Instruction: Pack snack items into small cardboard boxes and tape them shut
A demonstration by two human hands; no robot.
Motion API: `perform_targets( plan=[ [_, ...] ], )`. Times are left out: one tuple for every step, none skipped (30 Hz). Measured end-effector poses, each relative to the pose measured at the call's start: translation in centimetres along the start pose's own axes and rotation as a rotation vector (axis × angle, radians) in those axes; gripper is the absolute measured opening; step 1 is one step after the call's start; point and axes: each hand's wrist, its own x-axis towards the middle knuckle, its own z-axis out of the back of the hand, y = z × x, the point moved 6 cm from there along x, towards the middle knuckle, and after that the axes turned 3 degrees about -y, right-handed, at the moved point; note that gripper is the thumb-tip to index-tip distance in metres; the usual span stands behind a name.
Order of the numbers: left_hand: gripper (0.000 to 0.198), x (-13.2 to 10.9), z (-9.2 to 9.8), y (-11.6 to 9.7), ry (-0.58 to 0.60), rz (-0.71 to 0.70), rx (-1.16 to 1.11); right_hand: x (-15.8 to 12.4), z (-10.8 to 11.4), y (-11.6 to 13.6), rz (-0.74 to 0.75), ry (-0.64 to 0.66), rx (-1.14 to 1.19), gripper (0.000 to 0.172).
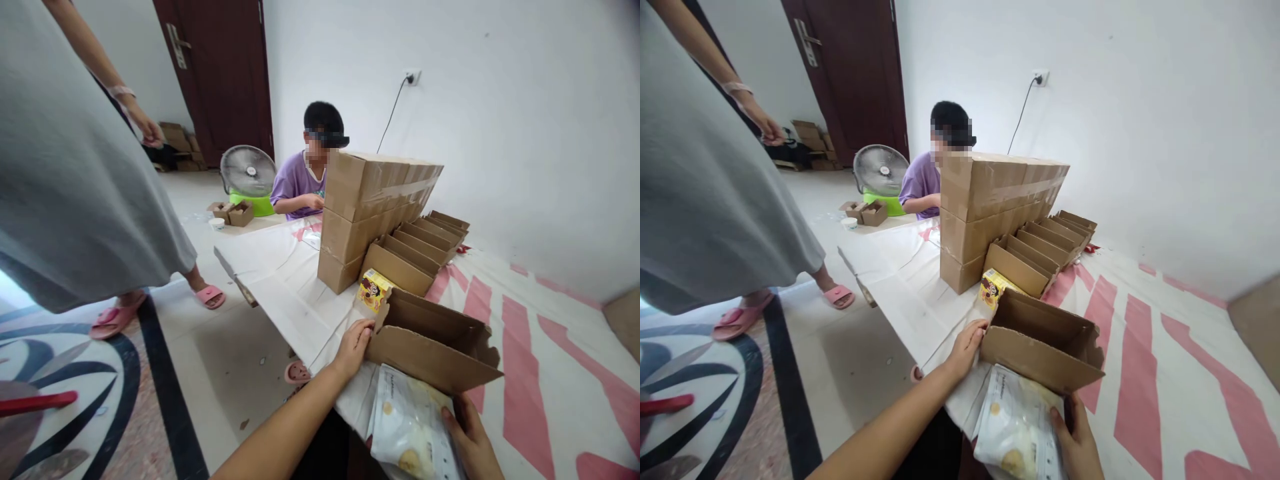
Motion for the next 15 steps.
perform_targets(
  plan=[
    [0.057,0.0,-0.1,0.4,0.027,0.006,-0.027,-0.2,0.5,-0.1,-0.027,-0.025,-0.002,0.068],
    [0.069,0.1,-0.3,0.8,0.061,0.013,-0.056,-0.4,1.0,-0.2,-0.062,-0.059,-0.01,0.071],
    [0.082,0.2,-0.5,1.2,0.099,0.019,-0.085,-0.7,1.6,-0.4,-0.103,-0.09,-0.018,0.072],
    [0.095,0.3,-0.7,1.6,0.141,0.025,-0.111,-1.0,2.0,-0.7,-0.143,-0.104,-0.022,0.073],
    [0.106,0.5,-1.0,1.9,0.182,0.028,-0.132,-1.3,2.3,-0.9,-0.176,-0.09,-0.015,0.072],
    [0.116,0.6,-1.3,2.0,0.222,0.03,-0.148,-1.7,2.2,-1.0,-0.199,-0.049,0.007,0.07],
    [0.123,0.7,-1.5,2.1,0.258,0.029,-0.16,-2.0,1.9,-1.0,-0.21,0.019,0.043,0.067],
    [0.13,0.7,-1.7,2.0,0.288,0.028,-0.168,-2.3,1.3,-0.8,-0.212,0.097,0.086,0.064],
    [0.134,0.7,-1.8,1.9,0.313,0.027,-0.173,-2.6,0.8,-0.6,-0.206,0.168,0.127,0.061],
    [0.136,0.6,-1.8,1.7,0.333,0.028,-0.175,-2.8,0.3,-0.2,-0.194,0.225,0.162,0.059],
    [0.136,0.4,-1.9,1.5,0.347,0.032,-0.174,-3.0,0.0,0.2,-0.18,0.263,0.185,0.058],
    [0.132,0.3,-1.8,1.3,0.358,0.039,-0.171,-3.2,-0.2,0.7,-0.163,0.283,0.189,0.056],
    [0.126,0.1,-1.8,1.2,0.367,0.047,-0.165,-3.2,0.0,1.2,-0.14,0.277,0.175,0.052],
    [0.117,-0.1,-1.8,1.1,0.376,0.055,-0.157,-3.2,0.5,1.9,-0.107,0.23,0.146,0.046],
    [0.108,-0.3,-1.8,1.0,0.385,0.06,-0.148,-3.1,1.4,2.6,-0.065,0.162,0.112,0.041]
  ],
)
